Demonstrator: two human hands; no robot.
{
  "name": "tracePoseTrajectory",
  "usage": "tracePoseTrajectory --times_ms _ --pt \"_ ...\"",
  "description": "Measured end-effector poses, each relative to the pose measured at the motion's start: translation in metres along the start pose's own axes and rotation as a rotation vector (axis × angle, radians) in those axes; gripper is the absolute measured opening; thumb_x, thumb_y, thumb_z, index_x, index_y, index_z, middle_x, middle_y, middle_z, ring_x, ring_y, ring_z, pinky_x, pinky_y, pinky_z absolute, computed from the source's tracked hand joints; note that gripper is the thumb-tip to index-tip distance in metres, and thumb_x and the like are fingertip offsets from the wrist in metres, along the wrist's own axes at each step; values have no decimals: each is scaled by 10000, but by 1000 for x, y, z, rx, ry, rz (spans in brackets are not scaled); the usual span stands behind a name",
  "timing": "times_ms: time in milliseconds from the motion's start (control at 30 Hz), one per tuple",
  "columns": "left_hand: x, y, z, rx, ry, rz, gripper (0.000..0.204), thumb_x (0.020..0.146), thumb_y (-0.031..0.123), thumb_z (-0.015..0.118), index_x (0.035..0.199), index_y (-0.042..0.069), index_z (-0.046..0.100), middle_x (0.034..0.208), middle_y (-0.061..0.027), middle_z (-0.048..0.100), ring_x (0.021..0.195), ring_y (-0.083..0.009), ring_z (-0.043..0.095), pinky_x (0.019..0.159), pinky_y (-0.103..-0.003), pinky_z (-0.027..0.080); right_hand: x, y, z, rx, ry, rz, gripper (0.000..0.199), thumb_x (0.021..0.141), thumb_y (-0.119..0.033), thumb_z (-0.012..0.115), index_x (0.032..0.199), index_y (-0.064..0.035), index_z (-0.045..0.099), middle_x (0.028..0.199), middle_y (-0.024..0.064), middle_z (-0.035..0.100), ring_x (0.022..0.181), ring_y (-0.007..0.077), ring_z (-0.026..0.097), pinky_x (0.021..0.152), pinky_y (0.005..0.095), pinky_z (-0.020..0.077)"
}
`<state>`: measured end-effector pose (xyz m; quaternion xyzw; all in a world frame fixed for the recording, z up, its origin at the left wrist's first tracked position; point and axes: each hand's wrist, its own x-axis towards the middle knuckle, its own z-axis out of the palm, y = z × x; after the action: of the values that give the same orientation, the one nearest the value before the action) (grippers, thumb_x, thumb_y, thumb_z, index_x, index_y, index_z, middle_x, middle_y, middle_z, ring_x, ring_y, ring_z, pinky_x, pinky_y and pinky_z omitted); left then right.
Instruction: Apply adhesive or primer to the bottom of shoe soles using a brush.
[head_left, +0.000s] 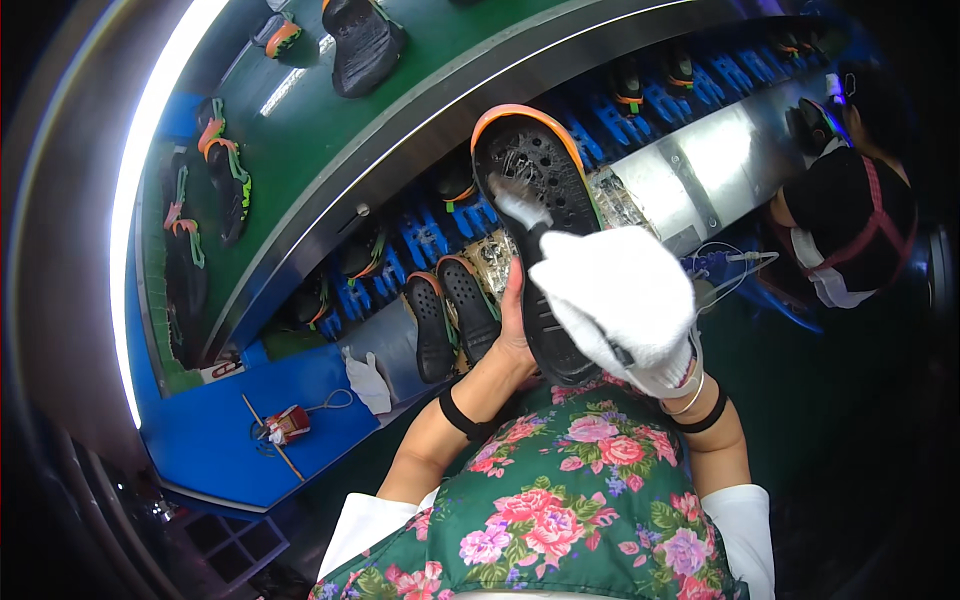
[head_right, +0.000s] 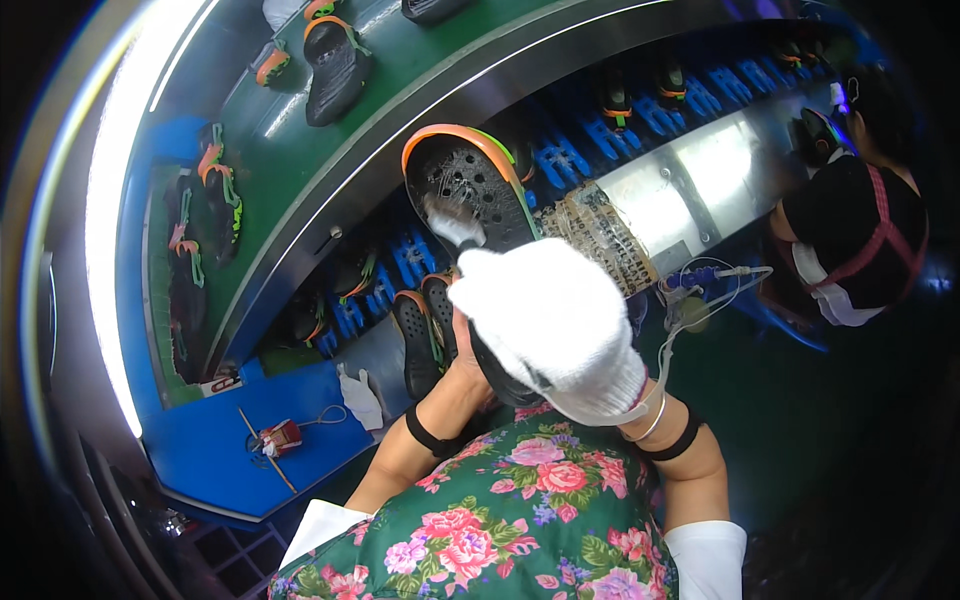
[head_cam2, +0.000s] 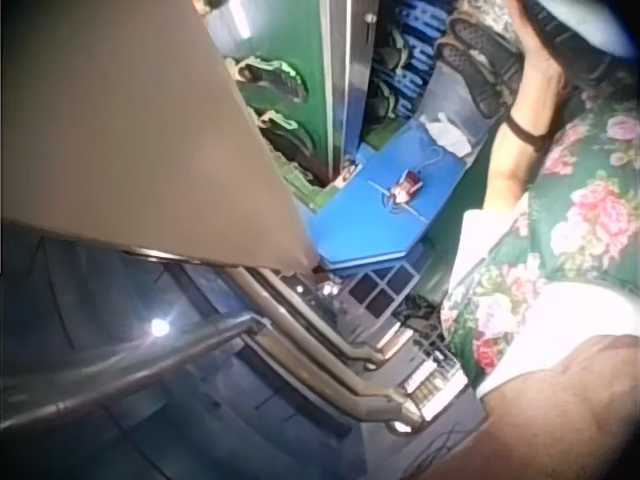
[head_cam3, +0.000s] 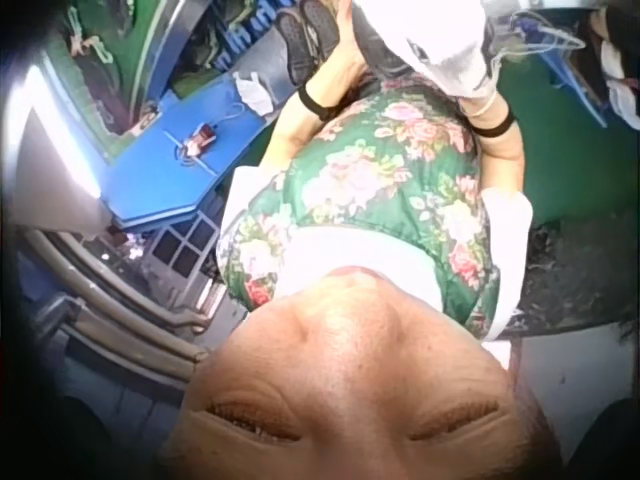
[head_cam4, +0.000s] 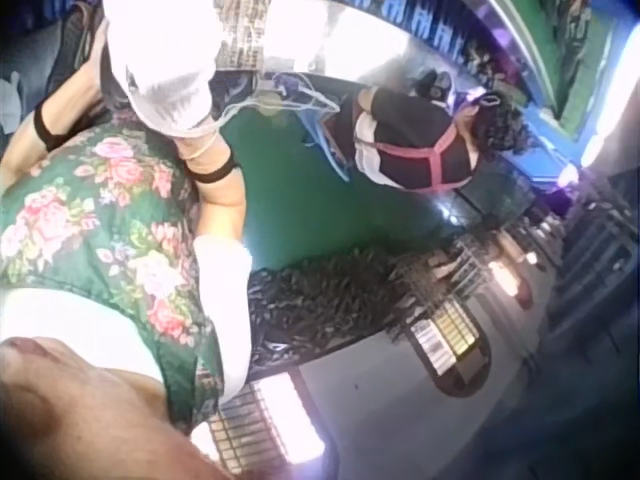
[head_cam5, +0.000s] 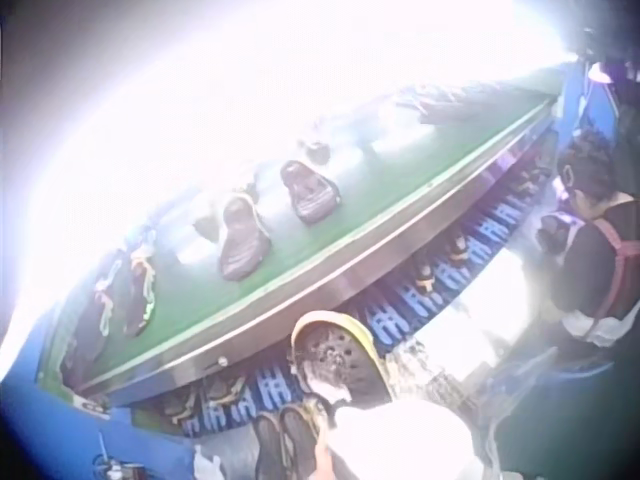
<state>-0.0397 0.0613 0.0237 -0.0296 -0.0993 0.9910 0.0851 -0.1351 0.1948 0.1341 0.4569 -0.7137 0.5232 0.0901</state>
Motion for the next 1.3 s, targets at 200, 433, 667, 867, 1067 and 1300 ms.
tracePoseTrajectory --times_ms 200,433,667,867,1067,1300 --pt "19 -4 34 561 182 152 1061 886 835 470 1614 83 293 1667 -98 325 1498 -329 373 1250 -509 282 2 11 -4 95 125 17 290 731 16 810 1013 -47 788 1009 127 778 848 269 727 768 363 573" --pt "25 9 21 555 164 224 960 930 779 469 1624 140 289 1640 -121 352 1428 -381 446 1179 -586 372 -2 4 0 113 48 -42 269 742 26 813 1000 -42 778 993 132 772 838 268 725 763 364 574" --pt "42 5 36 343 -76 176 1063 886 873 395 1602 91 307 1544 -126 481 1393 -407 489 1163 -590 395 -8 7 -2 63 38 -71 277 737 12 809 1009 -28 782 995 150 766 848 289 721 805 385 569" --pt "45 9 42 374 16 276 1036 890 863 412 1605 122 303 1560 -80 451 1345 -445 517 1081 -629 468 -15 11 -2 340 192 192 162 777 53 802 909 -26 751 957 126 757 854 227 723 767 341 575" --pt "48 15 47 310 -78 122 1035 851 894 439 1601 191 314 1429 -264 545 1207 -494 604 1007 -642 513 -20 5 -1 161 50 -37 261 757 -8 807 1015 -32 779 992 140 765 871 284 723 786 372 566" --pt "56 12 54 381 -49 187 1033 854 904 406 1593 187 309 1422 -281 546 1119 -498 645 957 -619 546 -23 10 -6 170 164 43 185 763 44 813 921 -36 761 975 143 764 853 279 723 777 365 565"
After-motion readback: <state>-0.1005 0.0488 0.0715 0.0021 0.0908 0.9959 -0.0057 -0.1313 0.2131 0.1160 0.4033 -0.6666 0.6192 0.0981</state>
